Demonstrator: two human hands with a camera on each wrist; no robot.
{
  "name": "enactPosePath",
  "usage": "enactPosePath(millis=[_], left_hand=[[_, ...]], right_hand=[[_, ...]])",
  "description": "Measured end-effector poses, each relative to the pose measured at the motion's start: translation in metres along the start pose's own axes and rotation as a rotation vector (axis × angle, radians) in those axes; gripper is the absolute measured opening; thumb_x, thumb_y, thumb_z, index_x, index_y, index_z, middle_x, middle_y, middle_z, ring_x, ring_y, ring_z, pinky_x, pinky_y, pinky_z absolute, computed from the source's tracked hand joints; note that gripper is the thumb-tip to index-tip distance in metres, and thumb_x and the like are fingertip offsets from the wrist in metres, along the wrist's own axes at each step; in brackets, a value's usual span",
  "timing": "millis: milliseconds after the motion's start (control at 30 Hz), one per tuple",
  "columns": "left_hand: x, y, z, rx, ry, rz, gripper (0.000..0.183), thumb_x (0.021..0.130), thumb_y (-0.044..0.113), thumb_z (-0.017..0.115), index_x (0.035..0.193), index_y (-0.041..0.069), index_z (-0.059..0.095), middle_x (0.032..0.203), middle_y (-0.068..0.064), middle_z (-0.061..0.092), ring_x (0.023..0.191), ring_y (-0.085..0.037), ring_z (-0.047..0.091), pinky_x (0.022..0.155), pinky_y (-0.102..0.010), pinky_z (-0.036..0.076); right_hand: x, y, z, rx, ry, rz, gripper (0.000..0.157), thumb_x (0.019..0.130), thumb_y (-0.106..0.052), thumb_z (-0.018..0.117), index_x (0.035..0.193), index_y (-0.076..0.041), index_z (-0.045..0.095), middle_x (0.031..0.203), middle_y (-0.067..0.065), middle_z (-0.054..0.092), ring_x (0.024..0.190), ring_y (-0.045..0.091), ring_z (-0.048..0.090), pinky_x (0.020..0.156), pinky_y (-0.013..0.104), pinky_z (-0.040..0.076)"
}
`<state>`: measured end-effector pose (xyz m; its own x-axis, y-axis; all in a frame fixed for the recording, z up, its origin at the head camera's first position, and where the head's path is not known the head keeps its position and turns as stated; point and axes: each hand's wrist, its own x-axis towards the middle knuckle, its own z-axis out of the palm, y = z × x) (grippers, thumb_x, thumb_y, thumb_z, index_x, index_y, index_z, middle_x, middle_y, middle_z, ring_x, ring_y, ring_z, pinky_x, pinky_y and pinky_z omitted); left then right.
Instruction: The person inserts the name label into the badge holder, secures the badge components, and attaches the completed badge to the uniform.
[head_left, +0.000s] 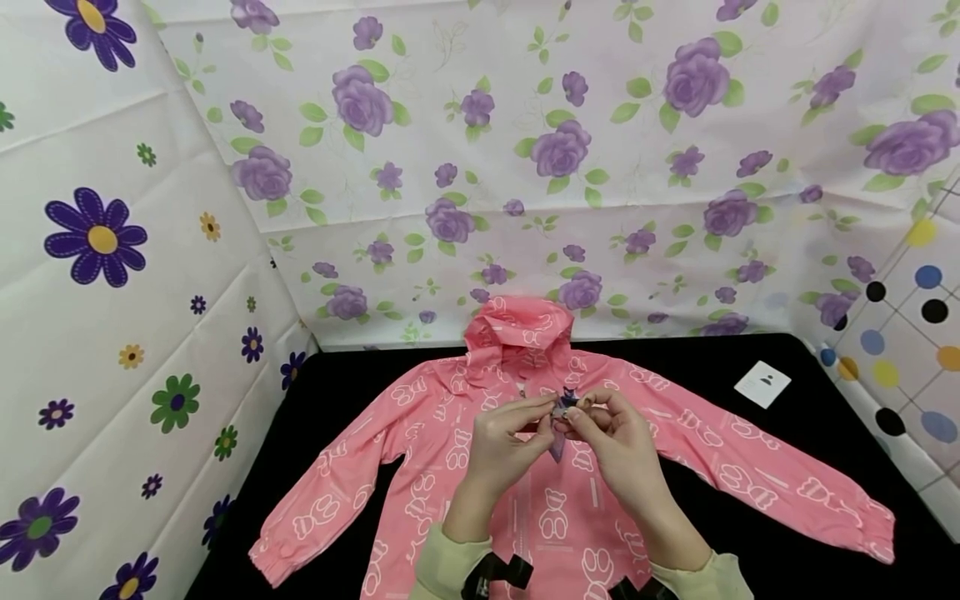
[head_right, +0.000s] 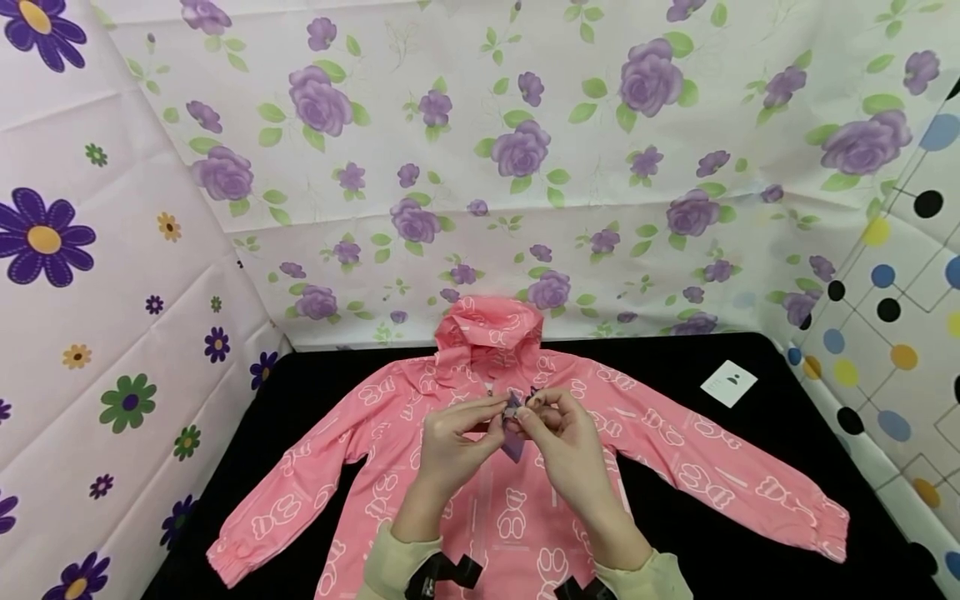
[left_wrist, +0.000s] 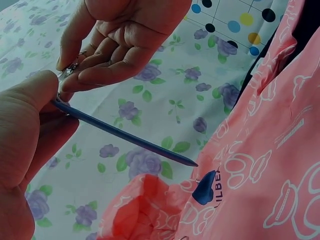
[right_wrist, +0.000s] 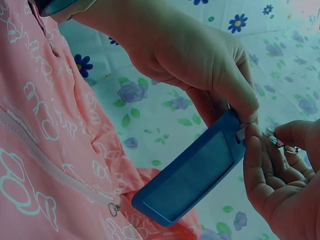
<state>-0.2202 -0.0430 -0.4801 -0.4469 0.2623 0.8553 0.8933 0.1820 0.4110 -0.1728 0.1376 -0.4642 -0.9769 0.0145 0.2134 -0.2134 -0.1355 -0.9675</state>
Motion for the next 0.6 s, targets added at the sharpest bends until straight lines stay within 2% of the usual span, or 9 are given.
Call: enactPosePath(millis=[200, 400, 600], left_hand=[[-0.0022, -0.0010, -0.0003, -0.001, 0.017, -0.009, 0.032, 0.076, -0.022, 0.074, 0.105, -0.009, 0.081, 0.105, -0.019, 0.080, 0.088, -0.026, 0.081, 0.074, -0.020, 0.062], [-0.0037, -0.0017, 0.0006, -0.026, 0.029, -0.026, 0.033, 0.076, -0.022, 0.074, 0.105, -0.009, 0.081, 0.106, -0.019, 0.080, 0.088, -0.027, 0.080, 0.075, -0.021, 0.063], [-0.0024, -0.0013, 0.0017, -0.005, 0.047, -0.003, 0.030, 0.075, -0.022, 0.074, 0.102, -0.010, 0.081, 0.104, -0.020, 0.080, 0.087, -0.027, 0.080, 0.075, -0.021, 0.063]], right_hand=[[-0.0005, 0.0003, 0.0020, -0.007, -0.011, -0.011, 0.016, 0.106, 0.000, 0.064, 0.115, 0.010, 0.055, 0.103, 0.025, 0.075, 0.093, 0.021, 0.078, 0.089, 0.036, 0.064], [-0.0007, 0.0019, 0.0024, -0.025, -0.002, -0.009, 0.018, 0.106, -0.003, 0.066, 0.114, 0.010, 0.055, 0.102, 0.025, 0.075, 0.093, 0.021, 0.078, 0.090, 0.035, 0.064], [-0.0016, 0.0003, 0.0041, -0.022, 0.017, 0.012, 0.019, 0.106, -0.002, 0.065, 0.114, 0.010, 0.054, 0.103, 0.026, 0.075, 0.095, 0.023, 0.078, 0.091, 0.036, 0.064]])
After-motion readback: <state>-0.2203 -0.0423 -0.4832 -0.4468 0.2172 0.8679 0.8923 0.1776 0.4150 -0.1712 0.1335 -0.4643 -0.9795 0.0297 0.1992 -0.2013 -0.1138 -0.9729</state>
